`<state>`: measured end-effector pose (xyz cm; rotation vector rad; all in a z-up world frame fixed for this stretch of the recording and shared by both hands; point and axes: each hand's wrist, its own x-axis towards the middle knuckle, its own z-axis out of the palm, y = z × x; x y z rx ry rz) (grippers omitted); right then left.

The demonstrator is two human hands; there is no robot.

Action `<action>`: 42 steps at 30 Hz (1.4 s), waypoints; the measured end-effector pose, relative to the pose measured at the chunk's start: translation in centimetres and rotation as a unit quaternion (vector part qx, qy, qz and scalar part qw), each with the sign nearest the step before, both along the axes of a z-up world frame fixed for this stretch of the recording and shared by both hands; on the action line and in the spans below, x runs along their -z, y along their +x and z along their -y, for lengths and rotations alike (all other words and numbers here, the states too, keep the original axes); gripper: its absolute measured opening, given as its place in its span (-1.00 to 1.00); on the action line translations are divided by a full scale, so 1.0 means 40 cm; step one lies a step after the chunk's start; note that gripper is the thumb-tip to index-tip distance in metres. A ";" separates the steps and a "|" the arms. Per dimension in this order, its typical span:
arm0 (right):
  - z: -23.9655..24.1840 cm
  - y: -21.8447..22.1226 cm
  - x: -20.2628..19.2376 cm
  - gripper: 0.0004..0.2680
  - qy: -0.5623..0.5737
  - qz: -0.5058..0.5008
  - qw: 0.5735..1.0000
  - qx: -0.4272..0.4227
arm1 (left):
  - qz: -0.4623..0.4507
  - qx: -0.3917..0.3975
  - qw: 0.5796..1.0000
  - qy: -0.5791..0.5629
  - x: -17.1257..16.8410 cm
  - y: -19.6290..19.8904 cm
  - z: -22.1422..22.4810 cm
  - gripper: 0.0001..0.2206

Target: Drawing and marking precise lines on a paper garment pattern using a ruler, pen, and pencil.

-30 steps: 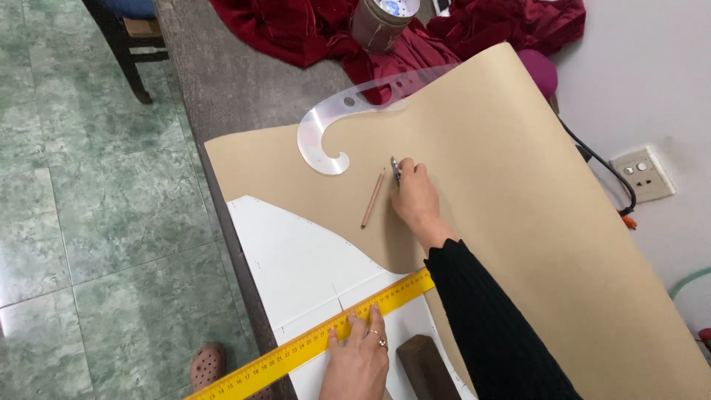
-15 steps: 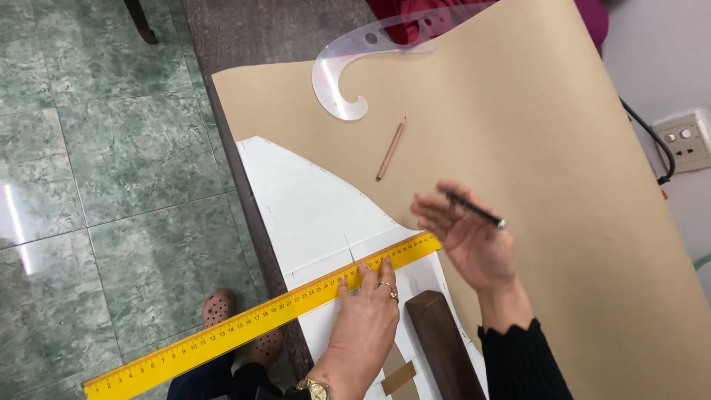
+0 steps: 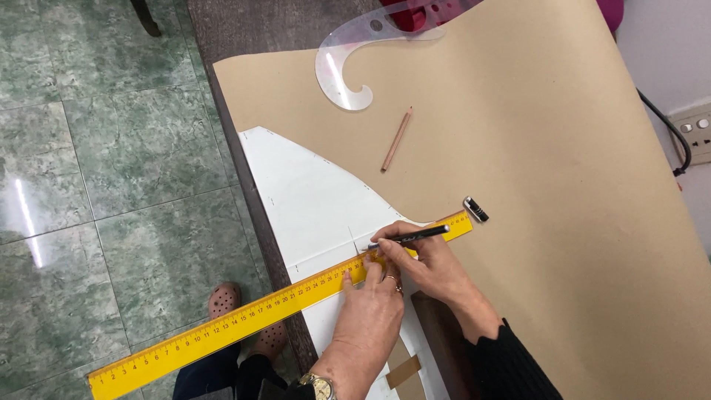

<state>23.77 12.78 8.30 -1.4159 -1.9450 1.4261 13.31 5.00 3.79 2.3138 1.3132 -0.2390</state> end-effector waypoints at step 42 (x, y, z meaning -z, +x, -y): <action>-0.083 0.227 0.020 -0.87 -0.024 0.005 0.965 0.260 | -0.111 0.040 0.988 0.100 0.013 0.070 -0.008 -0.53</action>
